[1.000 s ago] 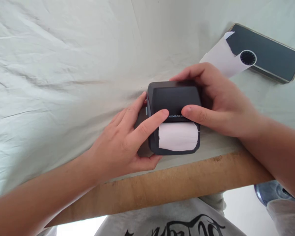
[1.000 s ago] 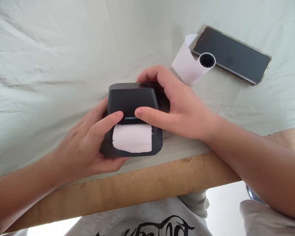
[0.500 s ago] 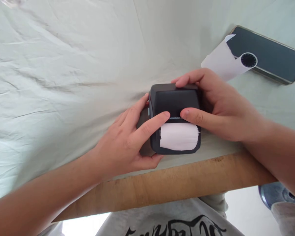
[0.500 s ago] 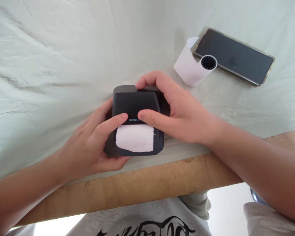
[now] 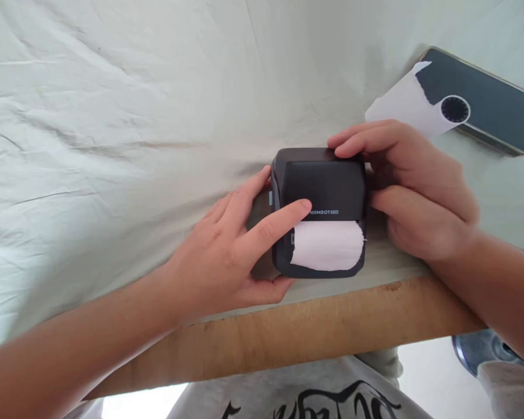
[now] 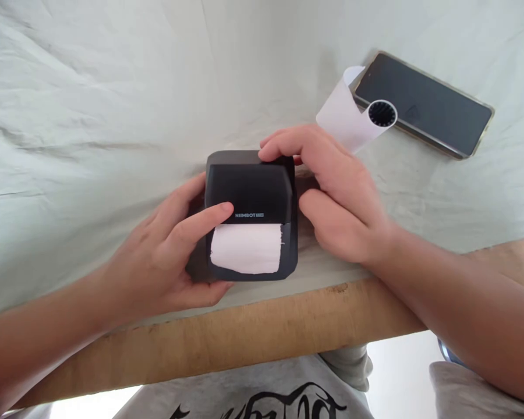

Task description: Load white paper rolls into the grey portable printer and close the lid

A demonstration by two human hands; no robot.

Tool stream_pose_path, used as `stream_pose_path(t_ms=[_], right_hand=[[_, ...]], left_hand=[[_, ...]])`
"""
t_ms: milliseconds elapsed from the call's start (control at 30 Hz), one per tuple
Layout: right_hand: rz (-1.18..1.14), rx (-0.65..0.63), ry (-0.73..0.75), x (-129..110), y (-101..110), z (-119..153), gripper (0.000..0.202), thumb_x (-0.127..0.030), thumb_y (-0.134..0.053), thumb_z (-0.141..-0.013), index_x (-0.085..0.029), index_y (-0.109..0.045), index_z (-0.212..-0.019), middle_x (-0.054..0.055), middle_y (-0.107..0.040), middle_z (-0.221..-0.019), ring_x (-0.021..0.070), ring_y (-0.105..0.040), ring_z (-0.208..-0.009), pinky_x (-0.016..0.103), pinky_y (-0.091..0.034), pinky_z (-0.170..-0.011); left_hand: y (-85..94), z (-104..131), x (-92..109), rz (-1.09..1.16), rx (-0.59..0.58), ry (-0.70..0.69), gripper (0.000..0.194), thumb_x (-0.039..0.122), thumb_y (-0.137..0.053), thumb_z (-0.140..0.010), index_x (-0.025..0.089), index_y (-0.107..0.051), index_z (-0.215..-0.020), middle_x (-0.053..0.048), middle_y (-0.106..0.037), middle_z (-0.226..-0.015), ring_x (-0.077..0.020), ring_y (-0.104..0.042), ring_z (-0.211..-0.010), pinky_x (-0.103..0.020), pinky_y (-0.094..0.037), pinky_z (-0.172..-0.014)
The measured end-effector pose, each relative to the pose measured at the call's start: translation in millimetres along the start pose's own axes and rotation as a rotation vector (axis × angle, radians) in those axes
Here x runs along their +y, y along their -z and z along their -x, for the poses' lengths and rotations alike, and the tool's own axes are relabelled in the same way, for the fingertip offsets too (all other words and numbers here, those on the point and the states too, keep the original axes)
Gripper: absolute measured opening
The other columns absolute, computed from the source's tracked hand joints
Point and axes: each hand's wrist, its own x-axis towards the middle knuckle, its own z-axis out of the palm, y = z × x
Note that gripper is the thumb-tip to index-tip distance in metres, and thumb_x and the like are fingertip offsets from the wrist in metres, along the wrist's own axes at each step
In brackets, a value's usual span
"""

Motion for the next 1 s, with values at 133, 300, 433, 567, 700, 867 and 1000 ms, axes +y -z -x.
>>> stream_pose_path(t_ms=[133, 300, 433, 567, 700, 867, 1000], right_hand=[[0.023, 0.038, 0.004, 6.8, -4.6, -0.4, 0.066, 0.002, -0.044, -0.079, -0.033, -0.067, -0.13, -0.006, -0.075, -0.14, 0.0159, -0.071, -0.137, 0.042, -0.061, -0.118], [0.083, 0.058, -0.015, 11.0, -4.0, -0.3, 0.057, -0.001, -0.046, -0.088, -0.031, -0.067, -0.132, -0.005, -0.076, -0.135, 0.015, -0.075, -0.129, 0.041, -0.066, -0.111], [0.09, 0.055, -0.036, 10.5, -2.4, -1.8, 0.055, -0.003, -0.047, -0.087, -0.03, -0.067, -0.131, -0.004, -0.077, -0.133, 0.016, -0.075, -0.127, 0.043, -0.066, -0.109], [0.072, 0.059, -0.08, 9.1, -4.5, -4.2, 0.052, -0.004, -0.049, -0.085, -0.028, -0.069, -0.127, -0.001, -0.079, -0.13, 0.0177, -0.076, -0.124, 0.044, -0.065, -0.109], [0.064, 0.061, -0.096, 9.2, -5.0, -4.5, 0.054, -0.004, -0.049, -0.085, -0.028, -0.069, -0.128, -0.001, -0.079, -0.131, 0.0184, -0.076, -0.124, 0.046, -0.064, -0.109], [0.034, 0.06, -0.083, 10.9, -2.9, -4.2, 0.054, 0.0, -0.051, -0.084, -0.028, -0.07, -0.127, -0.001, -0.079, -0.13, 0.0177, -0.075, -0.121, 0.042, -0.063, -0.106], [0.018, 0.064, -0.082, 11.6, -1.1, -3.8, 0.054, 0.0, -0.049, -0.086, -0.028, -0.07, -0.127, -0.001, -0.078, -0.131, 0.0157, -0.074, -0.12, 0.04, -0.061, -0.106]], left_hand=[[-0.7, 0.1, -0.1, -0.003, 0.017, -0.005, 0.068, 0.042, -0.065, -0.102, 0.026, -0.049, -0.166, -0.027, -0.053, -0.175, -0.0482, -0.071, -0.148, -0.068, -0.071, -0.105], [5.1, -2.7, 0.2, 0.048, -0.024, 0.015, 0.07, 0.042, -0.073, -0.099, 0.03, -0.051, -0.165, -0.022, -0.053, -0.177, -0.0499, -0.068, -0.151, -0.071, -0.071, -0.107], [8.0, -3.6, 0.0, 0.043, -0.043, 0.011, 0.072, 0.041, -0.072, -0.099, 0.031, -0.048, -0.166, -0.021, -0.052, -0.178, -0.0485, -0.067, -0.153, -0.07, -0.071, -0.108], [5.4, -2.7, 0.2, 0.032, -0.023, 0.012, 0.074, 0.04, -0.07, -0.097, 0.03, -0.046, -0.167, -0.024, -0.051, -0.177, -0.0488, -0.065, -0.155, -0.071, -0.069, -0.111], [3.7, -2.7, 1.1, 0.047, -0.035, 0.024, 0.073, 0.042, -0.073, -0.097, 0.033, -0.049, -0.165, -0.022, -0.053, -0.178, -0.0487, -0.067, -0.153, -0.071, -0.07, -0.109], [3.9, -4.1, 2.3, 0.039, -0.025, 0.024, 0.071, 0.042, -0.071, -0.1, 0.032, -0.049, -0.166, -0.023, -0.052, -0.177, -0.0487, -0.065, -0.155, -0.071, -0.069, -0.112], [7.4, -4.6, 1.2, 0.061, -0.043, 0.027, 0.072, 0.041, -0.072, -0.1, 0.033, -0.048, -0.167, -0.022, -0.052, -0.177, -0.0484, -0.065, -0.155, -0.07, -0.069, -0.111]])
